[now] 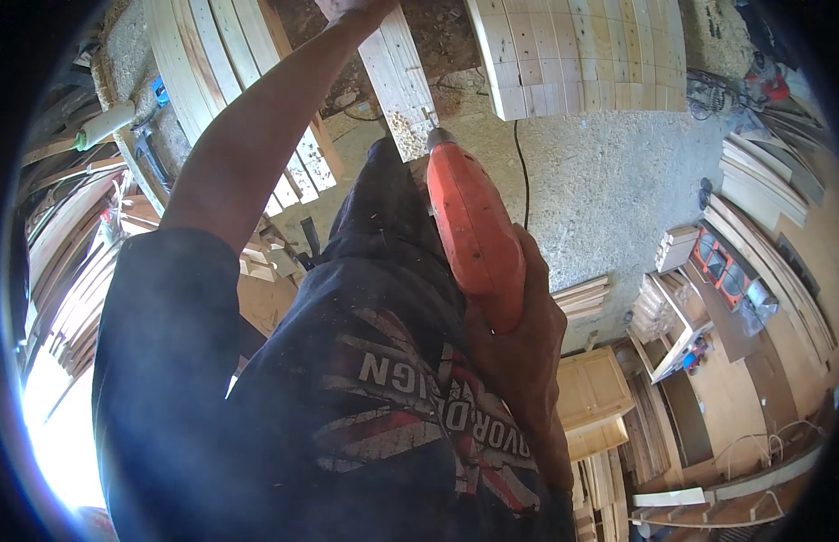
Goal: Sand and drill holes into wooden slats in a workshop.
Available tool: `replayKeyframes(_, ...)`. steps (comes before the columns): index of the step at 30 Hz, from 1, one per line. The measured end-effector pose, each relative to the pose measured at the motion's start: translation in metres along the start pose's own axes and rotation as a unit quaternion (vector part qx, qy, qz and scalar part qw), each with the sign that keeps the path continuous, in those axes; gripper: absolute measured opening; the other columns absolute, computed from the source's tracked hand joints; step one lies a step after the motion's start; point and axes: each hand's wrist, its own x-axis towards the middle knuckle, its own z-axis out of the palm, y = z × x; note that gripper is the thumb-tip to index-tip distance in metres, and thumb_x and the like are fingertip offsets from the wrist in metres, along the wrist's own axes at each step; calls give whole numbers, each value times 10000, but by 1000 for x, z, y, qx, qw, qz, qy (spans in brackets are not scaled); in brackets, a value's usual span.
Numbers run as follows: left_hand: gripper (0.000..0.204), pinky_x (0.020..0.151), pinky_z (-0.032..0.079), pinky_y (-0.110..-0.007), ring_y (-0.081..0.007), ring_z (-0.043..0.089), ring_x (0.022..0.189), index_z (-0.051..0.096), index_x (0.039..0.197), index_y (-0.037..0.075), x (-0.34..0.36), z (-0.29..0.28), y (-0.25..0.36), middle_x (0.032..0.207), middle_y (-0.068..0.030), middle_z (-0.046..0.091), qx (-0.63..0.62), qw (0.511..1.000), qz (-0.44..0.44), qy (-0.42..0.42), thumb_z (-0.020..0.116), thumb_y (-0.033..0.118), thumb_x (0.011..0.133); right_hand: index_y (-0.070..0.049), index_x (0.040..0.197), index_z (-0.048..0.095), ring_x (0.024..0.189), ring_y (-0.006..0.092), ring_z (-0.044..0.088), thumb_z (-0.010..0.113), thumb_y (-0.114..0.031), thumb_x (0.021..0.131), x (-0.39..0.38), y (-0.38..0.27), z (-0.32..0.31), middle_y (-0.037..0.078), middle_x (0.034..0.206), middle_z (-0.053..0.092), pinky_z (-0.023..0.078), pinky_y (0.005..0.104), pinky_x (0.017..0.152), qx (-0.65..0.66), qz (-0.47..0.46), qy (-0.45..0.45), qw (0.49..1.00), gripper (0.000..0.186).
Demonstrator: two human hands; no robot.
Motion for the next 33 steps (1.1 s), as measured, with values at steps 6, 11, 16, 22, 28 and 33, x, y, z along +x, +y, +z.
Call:
replayKeyframes(6,1029,994,507,-535,-518,417,1383,68,1676,149,-1,0,1,1621,-410,170,5,1000,-3,-8,656,527,922,-107,1492,446,1111,482,694,704,-95,857,4,-1,-2,275,1192,703,559,502,916,-11,-2,-6,1000,685)
replayKeyframes(11,1021,980,513,-528,-512,424,1375,90,1673,144,-3,-1,3,1612,-402,197,2,1000,-4,7,665,514,915,-117,1492,447,1130,483,685,694,-87,856,14,-5,-2,277,1195,703,544,506,949,-8,14,-23,1000,683)
replayKeyframes(16,1014,976,513,-530,-510,434,1357,103,1669,136,-4,-4,5,1599,-392,222,18,999,-20,-18,671,500,911,-94,1488,448,1122,468,694,701,-84,849,23,1,9,267,1204,705,561,487,930,4,-7,-24,1000,688)
replayKeyframes(22,1003,969,513,-537,-506,432,1352,102,1667,130,-5,-6,5,1593,-390,226,-14,1000,-17,-3,673,473,917,-94,1481,460,1104,441,706,712,-107,839,33,9,19,246,1202,710,572,486,913,7,-8,-9,1000,690)
replayKeyframes(28,965,981,511,-537,-515,431,1363,118,1667,130,-3,0,2,1594,-404,229,-10,1000,-14,21,628,498,936,-118,1494,457,1088,466,696,713,-105,816,53,19,25,252,1194,707,575,498,907,-13,-12,-36,999,725)
replayKeyframes(33,975,1006,504,-533,-529,423,1374,84,1674,140,-3,0,4,1613,-408,195,4,1000,-13,-10,612,522,949,-112,1504,439,1168,475,656,700,-109,822,57,15,32,267,1236,689,544,518,976,-12,-18,-26,999,730)
